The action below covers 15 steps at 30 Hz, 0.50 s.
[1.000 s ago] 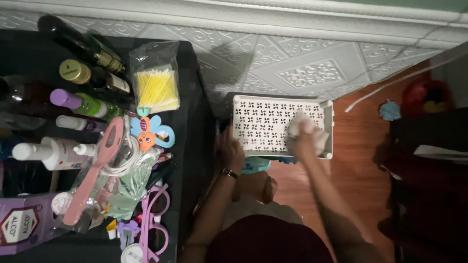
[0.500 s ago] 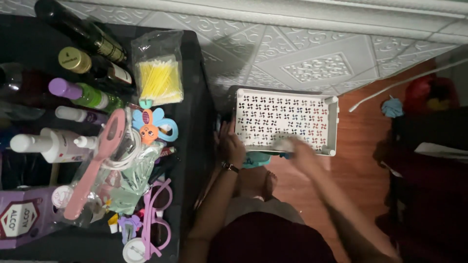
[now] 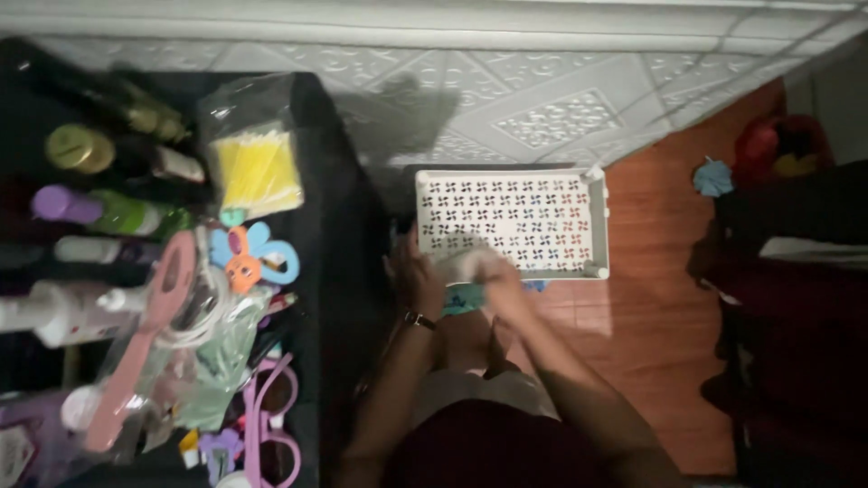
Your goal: Clean a plastic storage container and a plastic tray using a cloth.
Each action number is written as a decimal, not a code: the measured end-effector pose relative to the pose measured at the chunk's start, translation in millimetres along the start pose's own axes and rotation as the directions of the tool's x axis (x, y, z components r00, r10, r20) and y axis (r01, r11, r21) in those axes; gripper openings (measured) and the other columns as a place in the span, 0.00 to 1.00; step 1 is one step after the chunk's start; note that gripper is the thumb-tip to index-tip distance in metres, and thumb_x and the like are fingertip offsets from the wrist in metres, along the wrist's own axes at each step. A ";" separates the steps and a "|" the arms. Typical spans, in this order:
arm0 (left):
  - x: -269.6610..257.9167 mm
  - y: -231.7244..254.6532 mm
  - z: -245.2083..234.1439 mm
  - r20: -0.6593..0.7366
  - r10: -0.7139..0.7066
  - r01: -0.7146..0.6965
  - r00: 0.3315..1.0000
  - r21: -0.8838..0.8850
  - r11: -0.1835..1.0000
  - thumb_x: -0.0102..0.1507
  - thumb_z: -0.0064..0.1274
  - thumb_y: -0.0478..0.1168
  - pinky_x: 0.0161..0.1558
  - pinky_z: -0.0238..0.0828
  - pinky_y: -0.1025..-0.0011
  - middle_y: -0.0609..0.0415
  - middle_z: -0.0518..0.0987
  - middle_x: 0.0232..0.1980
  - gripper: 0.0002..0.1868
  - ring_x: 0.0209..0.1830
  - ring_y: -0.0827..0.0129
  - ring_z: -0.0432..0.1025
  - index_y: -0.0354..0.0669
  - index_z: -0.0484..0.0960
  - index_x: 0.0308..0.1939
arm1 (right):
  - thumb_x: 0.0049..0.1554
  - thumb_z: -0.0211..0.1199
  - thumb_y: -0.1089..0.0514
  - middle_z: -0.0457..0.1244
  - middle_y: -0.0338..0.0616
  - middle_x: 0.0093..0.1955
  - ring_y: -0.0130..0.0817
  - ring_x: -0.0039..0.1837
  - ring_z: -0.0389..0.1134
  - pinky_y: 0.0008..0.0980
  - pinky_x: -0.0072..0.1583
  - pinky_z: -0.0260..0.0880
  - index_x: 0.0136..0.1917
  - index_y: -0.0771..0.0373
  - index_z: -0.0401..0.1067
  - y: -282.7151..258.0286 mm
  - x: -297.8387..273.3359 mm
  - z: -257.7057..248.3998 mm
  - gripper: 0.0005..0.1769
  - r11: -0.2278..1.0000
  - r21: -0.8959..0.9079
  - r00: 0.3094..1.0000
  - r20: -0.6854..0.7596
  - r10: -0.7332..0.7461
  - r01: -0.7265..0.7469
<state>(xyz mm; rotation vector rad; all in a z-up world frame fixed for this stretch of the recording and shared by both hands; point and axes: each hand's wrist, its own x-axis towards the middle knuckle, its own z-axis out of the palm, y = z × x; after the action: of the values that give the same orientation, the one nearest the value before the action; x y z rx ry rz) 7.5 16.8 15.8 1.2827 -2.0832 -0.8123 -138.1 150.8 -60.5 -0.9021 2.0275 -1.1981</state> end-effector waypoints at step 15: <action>-1.7 -10.1 21.3 -0.041 -0.042 0.040 0.998 -0.036 0.999 0.75 0.16 0.54 0.75 0.32 0.37 0.46 0.72 0.71 0.33 0.72 0.50 0.63 0.47 0.68 0.75 | 0.70 0.53 0.55 0.57 0.39 0.35 0.30 0.35 0.55 0.33 0.37 0.55 0.60 0.66 0.74 -8.8 -31.9 -190.7 0.15 0.902 0.220 0.843 -0.326 0.428 -0.372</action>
<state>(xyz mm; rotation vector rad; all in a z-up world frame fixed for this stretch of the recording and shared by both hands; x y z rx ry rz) -1.5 19.1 -6.0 1.3161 -2.0073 -0.8297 -265.3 265.6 29.6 -0.1591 2.2313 -1.3204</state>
